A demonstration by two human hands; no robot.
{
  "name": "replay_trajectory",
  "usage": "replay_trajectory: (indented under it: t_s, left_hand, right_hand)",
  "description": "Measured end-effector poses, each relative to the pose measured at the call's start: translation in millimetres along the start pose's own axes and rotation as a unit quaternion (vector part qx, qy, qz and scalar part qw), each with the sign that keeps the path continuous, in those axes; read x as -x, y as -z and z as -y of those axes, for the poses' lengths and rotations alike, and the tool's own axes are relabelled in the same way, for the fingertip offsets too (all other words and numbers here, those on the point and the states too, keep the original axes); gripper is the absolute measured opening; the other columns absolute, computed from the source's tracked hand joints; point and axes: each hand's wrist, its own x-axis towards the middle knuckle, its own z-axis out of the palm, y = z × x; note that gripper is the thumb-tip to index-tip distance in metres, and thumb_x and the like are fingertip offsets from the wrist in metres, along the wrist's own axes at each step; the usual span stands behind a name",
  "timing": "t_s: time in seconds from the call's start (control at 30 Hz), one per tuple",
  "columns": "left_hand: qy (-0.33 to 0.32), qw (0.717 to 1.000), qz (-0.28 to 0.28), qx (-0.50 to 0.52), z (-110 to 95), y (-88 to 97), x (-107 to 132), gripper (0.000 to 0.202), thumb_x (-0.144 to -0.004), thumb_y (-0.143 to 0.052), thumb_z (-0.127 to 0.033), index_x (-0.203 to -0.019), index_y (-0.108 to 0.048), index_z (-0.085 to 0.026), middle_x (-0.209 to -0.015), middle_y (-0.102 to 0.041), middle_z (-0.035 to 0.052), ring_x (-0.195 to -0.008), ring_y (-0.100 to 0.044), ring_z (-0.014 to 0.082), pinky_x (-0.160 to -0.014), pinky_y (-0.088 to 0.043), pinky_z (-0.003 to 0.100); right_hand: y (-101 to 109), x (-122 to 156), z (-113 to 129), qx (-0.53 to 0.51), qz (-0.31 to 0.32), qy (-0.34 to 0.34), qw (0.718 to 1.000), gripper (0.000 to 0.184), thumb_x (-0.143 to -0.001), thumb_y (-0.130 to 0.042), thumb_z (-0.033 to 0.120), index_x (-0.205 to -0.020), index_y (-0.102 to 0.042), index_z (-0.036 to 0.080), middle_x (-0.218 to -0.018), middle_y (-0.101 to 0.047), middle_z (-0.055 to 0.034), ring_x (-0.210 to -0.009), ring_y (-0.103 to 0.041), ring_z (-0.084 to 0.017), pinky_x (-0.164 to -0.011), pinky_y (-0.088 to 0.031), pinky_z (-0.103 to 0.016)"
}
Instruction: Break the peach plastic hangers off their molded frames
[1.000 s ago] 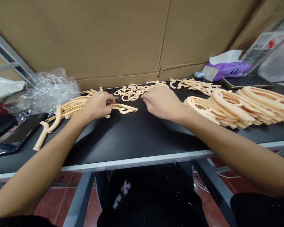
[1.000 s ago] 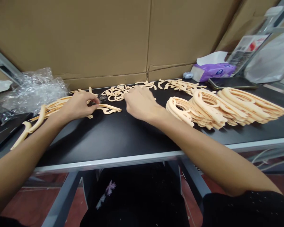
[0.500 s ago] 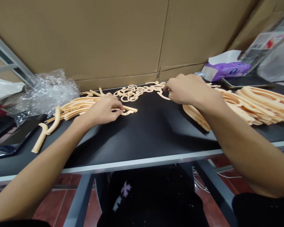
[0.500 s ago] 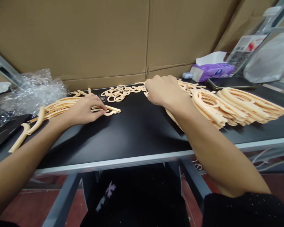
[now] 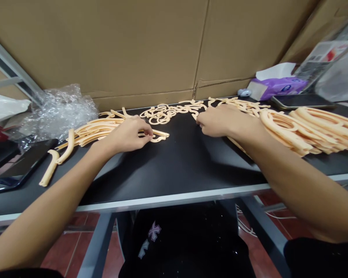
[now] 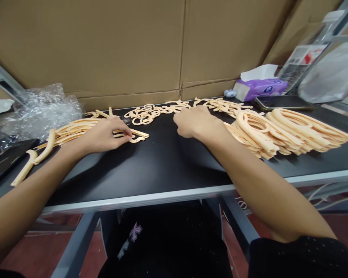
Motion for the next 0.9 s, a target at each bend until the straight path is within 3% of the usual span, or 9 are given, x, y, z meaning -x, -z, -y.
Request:
replay_trajectory:
  t_s: [0.17,0.37,0.47,0.73,0.9]
  left_hand:
    - [0.027,1.000,-0.003,-0.006,4,5.3,0,0.023,-0.086,-0.061,-0.031,-0.087,-0.083,-0.022,-0.089,-0.081,0.0057,-0.089,-0.071,0.0262,-0.095,-0.057,0.045]
    - [0.206,0.976,-0.030,-0.057,27,30.5,7,0.032,-0.081,-0.061,-0.037,-0.094,-0.085,-0.021,-0.102,-0.083,0.0080,-0.102,-0.074,0.0308,-0.099,-0.054,0.042]
    - [0.252,0.966,-0.026,-0.052,35,39.5,11,0.036,-0.081,-0.061,-0.037,-0.100,-0.086,-0.019,-0.104,-0.083,0.0094,-0.101,-0.074,0.0310,-0.097,-0.054,0.039]
    - [0.277,0.959,-0.004,-0.056,33,40.4,12,0.034,-0.077,-0.063,-0.029,-0.101,-0.086,-0.021,-0.101,-0.083,0.0085,-0.096,-0.073,0.0297,-0.088,-0.053,0.037]
    - [0.226,0.972,0.003,-0.069,29,25.0,7,0.029,-0.078,-0.065,-0.024,-0.098,-0.086,-0.020,-0.097,-0.082,0.0097,-0.089,-0.073,0.0291,-0.086,-0.054,0.038]
  right_hand:
    - [4,5,6,-0.006,-0.028,0.000,1.000,0.025,-0.085,-0.061,0.013,-0.094,-0.084,0.020,-0.100,-0.081,-0.0150,-0.088,-0.070,-0.029,-0.079,-0.050,-0.044]
    - [3,4,10,0.032,-0.004,-0.009,0.999,0.040,-0.095,-0.054,0.018,-0.126,-0.080,0.019,-0.122,-0.080,-0.0148,-0.108,-0.074,-0.032,-0.093,-0.051,-0.045]
    - [-3,1,9,0.039,0.015,-0.006,0.999,0.046,-0.096,-0.050,0.016,-0.133,-0.078,0.019,-0.129,-0.079,-0.0143,-0.115,-0.074,-0.034,-0.096,-0.052,-0.047]
    - [-3,4,15,0.049,0.000,0.017,0.999,0.052,-0.092,-0.051,0.010,-0.140,-0.072,0.018,-0.128,-0.079,-0.0161,-0.114,-0.075,-0.038,-0.080,-0.051,-0.043]
    - [1,6,17,0.027,0.003,0.009,1.000,0.045,-0.091,-0.053,0.009,-0.132,-0.070,0.014,-0.123,-0.078,-0.0202,-0.111,-0.075,-0.037,-0.078,-0.048,-0.042]
